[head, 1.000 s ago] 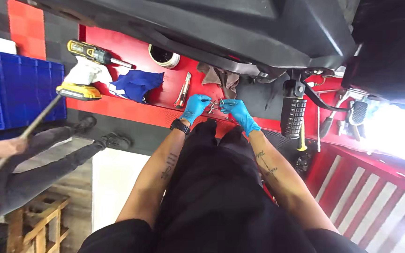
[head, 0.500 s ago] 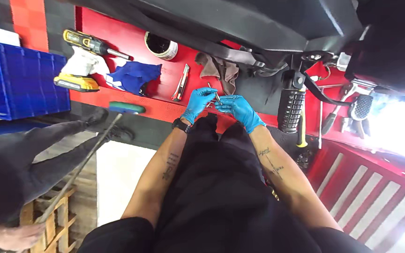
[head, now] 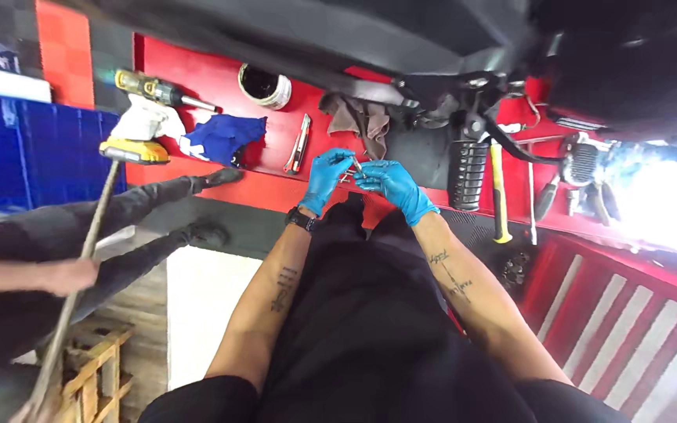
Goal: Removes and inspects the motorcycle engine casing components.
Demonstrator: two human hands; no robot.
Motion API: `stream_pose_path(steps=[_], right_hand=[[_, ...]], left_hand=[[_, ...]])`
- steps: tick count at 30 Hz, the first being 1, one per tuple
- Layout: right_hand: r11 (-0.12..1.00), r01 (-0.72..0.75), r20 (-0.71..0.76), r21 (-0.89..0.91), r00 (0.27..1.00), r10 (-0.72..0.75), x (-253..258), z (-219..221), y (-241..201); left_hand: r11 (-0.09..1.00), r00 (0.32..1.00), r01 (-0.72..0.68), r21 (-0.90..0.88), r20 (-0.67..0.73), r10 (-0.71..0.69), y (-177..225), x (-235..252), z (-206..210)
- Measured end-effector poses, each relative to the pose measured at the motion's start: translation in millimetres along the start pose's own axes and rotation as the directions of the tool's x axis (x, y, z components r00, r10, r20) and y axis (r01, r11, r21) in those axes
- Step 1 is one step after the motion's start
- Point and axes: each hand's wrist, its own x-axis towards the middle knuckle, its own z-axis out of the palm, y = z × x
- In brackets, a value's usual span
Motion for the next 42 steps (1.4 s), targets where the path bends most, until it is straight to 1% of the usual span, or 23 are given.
stream_pose_path(steps=[3,5,7,11,14,17,19,22,23,25,27,29,32,34,37,40,42], right_hand=[[0.998,0.053,0.003,-0.032,0.999,-0.053,-18,-13,4],[0.992,0.129,0.000,-0.007,0.992,-0.129,-37,-37,16],[0.981,0.195,-0.026,0.014,0.981,-0.195,-69,-67,22],[0.953,0.297,-0.215,0.065,0.936,-0.278,-138,-150,30],[0.872,0.473,-0.345,0.126,0.845,-0.409,-175,-196,11],[0.752,0.638,-0.353,0.169,0.751,-0.558,-201,-211,-31],[0.677,0.702,-0.313,0.220,0.708,-0.633,-211,-211,-57],[0.589,0.744,-0.242,0.315,0.663,-0.709,-221,-207,-87],[0.572,0.752,-0.224,0.328,0.650,-0.727,-224,-205,-95],[0.565,0.764,-0.193,0.311,0.633,-0.750,-231,-204,-109],[0.572,0.762,-0.169,0.302,0.634,-0.755,-235,-205,-121],[0.586,0.746,-0.151,0.317,0.650,-0.745,-234,-206,-129],[0.630,0.705,-0.119,0.325,0.692,-0.712,-231,-208,-133],[0.645,0.693,-0.112,0.322,0.704,-0.701,-226,-208,-131],[0.660,0.681,-0.098,0.319,0.716,-0.691,-223,-205,-128],[0.712,0.634,-0.089,0.302,0.762,-0.641,-214,-207,-128],[0.750,0.591,-0.083,0.298,0.799,-0.596,-202,-210,-126]], left_hand=[[0.999,1.000,-0.003,-0.037,0.016,0.003,7,-1,5],[0.999,0.999,-0.008,-0.040,0.046,0.009,13,-7,5],[1.000,0.999,0.006,-0.011,0.034,-0.006,19,-16,3],[0.999,0.999,0.015,0.053,-0.039,-0.013,16,-37,-3],[0.981,0.996,0.029,0.191,-0.090,-0.011,6,-59,-8],[0.909,0.987,0.110,0.402,-0.151,-0.053,-9,-88,-10],[0.838,0.970,0.218,0.501,-0.203,-0.132,-23,-109,-15],[0.750,0.935,0.342,0.566,-0.285,-0.212,-37,-140,-23],[0.731,0.927,0.364,0.577,-0.301,-0.224,-35,-148,-24],[0.721,0.923,0.365,0.588,-0.327,-0.201,-26,-160,-19],[0.732,0.926,0.347,0.586,-0.337,-0.169,-14,-168,-6],[0.744,0.928,0.332,0.579,-0.341,-0.149,-4,-170,7],[0.757,0.935,0.301,0.580,-0.336,-0.115,6,-171,24],[0.762,0.942,0.277,0.585,-0.323,-0.094,7,-171,31],[0.769,0.946,0.262,0.584,-0.311,-0.086,3,-175,33],[0.755,0.945,0.269,0.598,-0.314,-0.087,-4,-181,25],[0.735,0.935,0.304,0.607,-0.336,-0.109,-7,-185,22]])
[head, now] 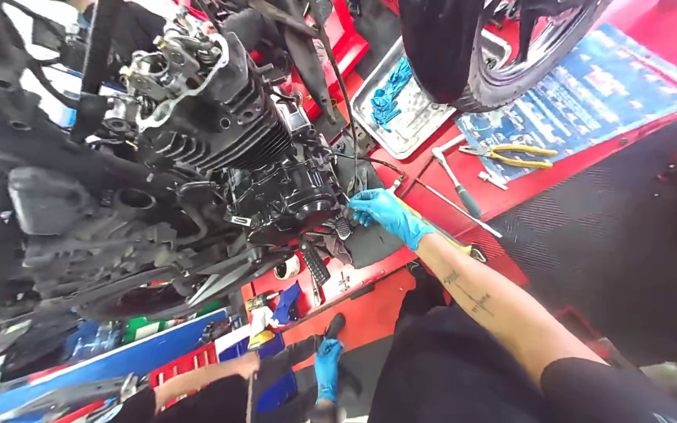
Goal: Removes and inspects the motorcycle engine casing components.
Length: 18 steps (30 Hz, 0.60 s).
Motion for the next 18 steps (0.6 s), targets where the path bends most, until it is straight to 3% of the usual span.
stream_pose_path(steps=[5,11,18], right_hand=[[0.999,-0.043,-0.010,0.018,0.999,0.043,15,4,1],[0.999,-0.050,-0.043,0.021,0.998,0.051,28,7,6],[0.994,0.047,-0.128,0.097,0.991,-0.035,35,21,10]], left_hand=[[0.996,0.998,0.070,0.048,-0.005,-0.070,-2,-10,2],[0.998,0.998,0.065,-0.027,-0.019,-0.066,1,-6,2],[0.999,0.999,0.043,-0.002,-0.016,-0.043,8,1,-1]])
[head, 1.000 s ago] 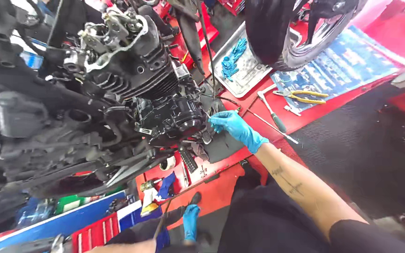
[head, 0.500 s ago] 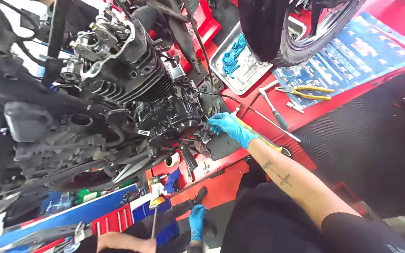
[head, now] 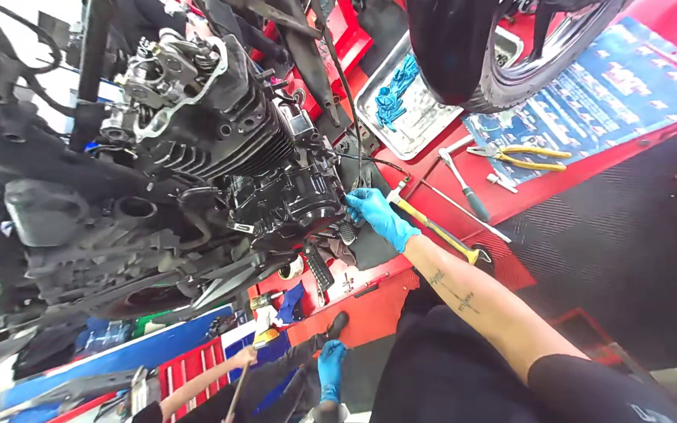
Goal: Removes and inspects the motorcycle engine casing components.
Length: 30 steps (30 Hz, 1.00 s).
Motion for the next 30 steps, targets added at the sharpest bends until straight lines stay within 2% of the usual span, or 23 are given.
stream_pose_path(steps=[5,9,14,18,22,25,30], right_hand=[[0.994,0.107,0.086,-0.032,0.991,-0.104,-2,-4,4],[0.969,0.147,-0.018,-0.199,0.988,-0.153,4,-4,13],[0.954,0.208,-0.078,-0.216,0.970,-0.230,6,-4,23],[0.945,0.184,0.018,-0.269,0.982,-0.186,4,-6,8],[0.950,0.129,-0.004,-0.285,0.991,-0.135,-5,-4,5],[0.952,0.103,-0.011,-0.289,0.994,-0.111,-36,-6,12],[0.877,0.317,0.060,-0.362,0.946,-0.318,-57,-11,6]], left_hand=[[0.999,1.000,-0.030,-0.011,0.001,0.030,-3,8,-1],[1.000,1.000,0.003,-0.004,0.009,-0.003,-4,10,-1],[0.999,0.999,0.012,0.036,0.032,-0.013,-2,13,-1],[1.000,0.999,0.009,0.019,0.036,-0.010,2,14,3],[1.000,0.999,0.007,0.005,0.038,-0.008,5,17,6],[1.000,0.999,0.013,-0.017,0.036,-0.013,7,18,7],[0.999,0.998,0.031,-0.023,0.048,-0.030,5,17,8]])
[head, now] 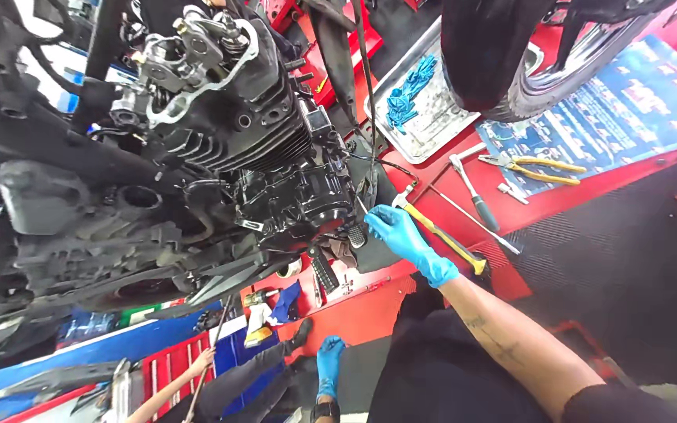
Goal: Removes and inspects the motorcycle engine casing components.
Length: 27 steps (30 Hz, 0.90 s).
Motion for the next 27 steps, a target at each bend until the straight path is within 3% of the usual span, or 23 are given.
stream_pose_path(steps=[6,11,17,23,27], right_hand=[[0.996,0.068,0.081,-0.057,0.995,-0.064,23,-3,-10],[0.998,0.055,-0.073,-0.010,0.996,-0.056,20,2,-7],[0.992,0.116,-0.118,0.055,0.987,-0.109,30,20,-10],[0.973,0.155,-0.227,0.171,0.967,-0.115,61,25,16],[0.979,0.048,-0.255,0.198,0.967,0.004,54,12,26]], left_hand=[[1.000,1.000,-0.010,-0.028,-0.014,0.010,-5,3,-2],[1.000,1.000,-0.002,-0.011,-0.024,0.002,-5,-2,-8],[0.999,0.999,0.043,0.006,-0.019,-0.043,-9,-4,-10],[1.000,1.000,0.000,-0.018,-0.007,0.000,-4,0,-7],[0.999,0.999,-0.035,-0.029,0.004,0.035,-1,2,-7]])
